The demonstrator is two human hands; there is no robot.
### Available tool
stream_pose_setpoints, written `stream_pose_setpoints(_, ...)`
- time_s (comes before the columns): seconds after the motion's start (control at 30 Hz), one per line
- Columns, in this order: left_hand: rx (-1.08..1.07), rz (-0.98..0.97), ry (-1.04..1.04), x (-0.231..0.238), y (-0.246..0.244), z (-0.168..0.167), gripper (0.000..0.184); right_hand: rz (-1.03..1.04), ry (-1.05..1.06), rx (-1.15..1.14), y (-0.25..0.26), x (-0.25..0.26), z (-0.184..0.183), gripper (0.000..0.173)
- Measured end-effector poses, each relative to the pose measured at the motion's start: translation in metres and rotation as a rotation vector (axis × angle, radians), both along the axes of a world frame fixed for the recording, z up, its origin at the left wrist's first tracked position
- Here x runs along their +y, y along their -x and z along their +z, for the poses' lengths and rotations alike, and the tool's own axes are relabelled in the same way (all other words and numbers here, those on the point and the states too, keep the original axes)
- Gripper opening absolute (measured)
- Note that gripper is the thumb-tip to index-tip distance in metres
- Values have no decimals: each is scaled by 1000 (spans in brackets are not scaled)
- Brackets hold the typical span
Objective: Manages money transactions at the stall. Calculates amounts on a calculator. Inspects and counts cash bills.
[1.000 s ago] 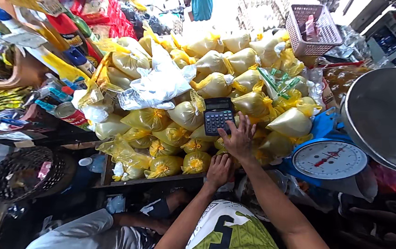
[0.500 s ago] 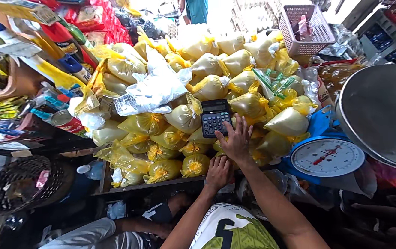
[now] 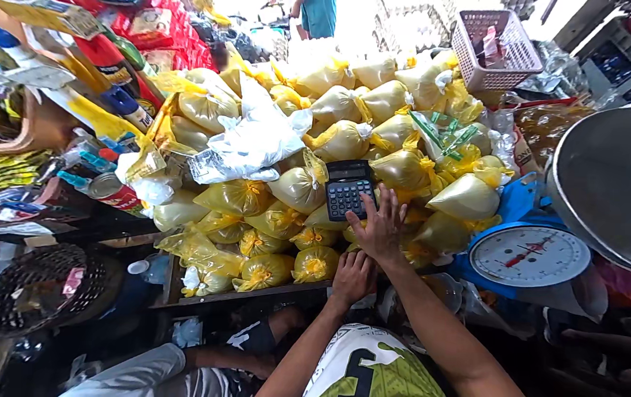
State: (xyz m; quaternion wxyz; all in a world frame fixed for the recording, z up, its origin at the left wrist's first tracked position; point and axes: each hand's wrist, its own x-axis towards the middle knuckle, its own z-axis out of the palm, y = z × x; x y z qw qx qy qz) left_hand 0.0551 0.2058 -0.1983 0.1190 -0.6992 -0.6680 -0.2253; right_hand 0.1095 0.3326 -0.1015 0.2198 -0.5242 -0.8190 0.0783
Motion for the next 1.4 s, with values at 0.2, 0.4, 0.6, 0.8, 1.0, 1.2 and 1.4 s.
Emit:
stream_pose_setpoints(0.2,-21,-8,-25,0,0,-2,33,15,5,-19,2,-4,3,76)
stream_pose_setpoints(0.4,1,-9,0,-3,0,2,34,155,-62,23,14,-17,10,70)
stream_pose_setpoints(0.6,-23,-21,-4,-3,1,2,37,149,23,-35,21,-15,3,69)
stream_pose_setpoints(0.8,-26,-28,-7,-2,1,4,37,118,34,-68,39,-2,11,75)
stream_pose_setpoints(1.0,-54,-45,-7,-4,3,3,37,127,-34,18,27,-17,16,72)
stream_pose_setpoints(1.2,2,-33,32,-5,2,4,37,146,-5,8,11,-27,5,68)
stream_pose_setpoints(1.4,-56,-36,4,-1,2,1,35,54,-129,113,-2,-20,65,64)
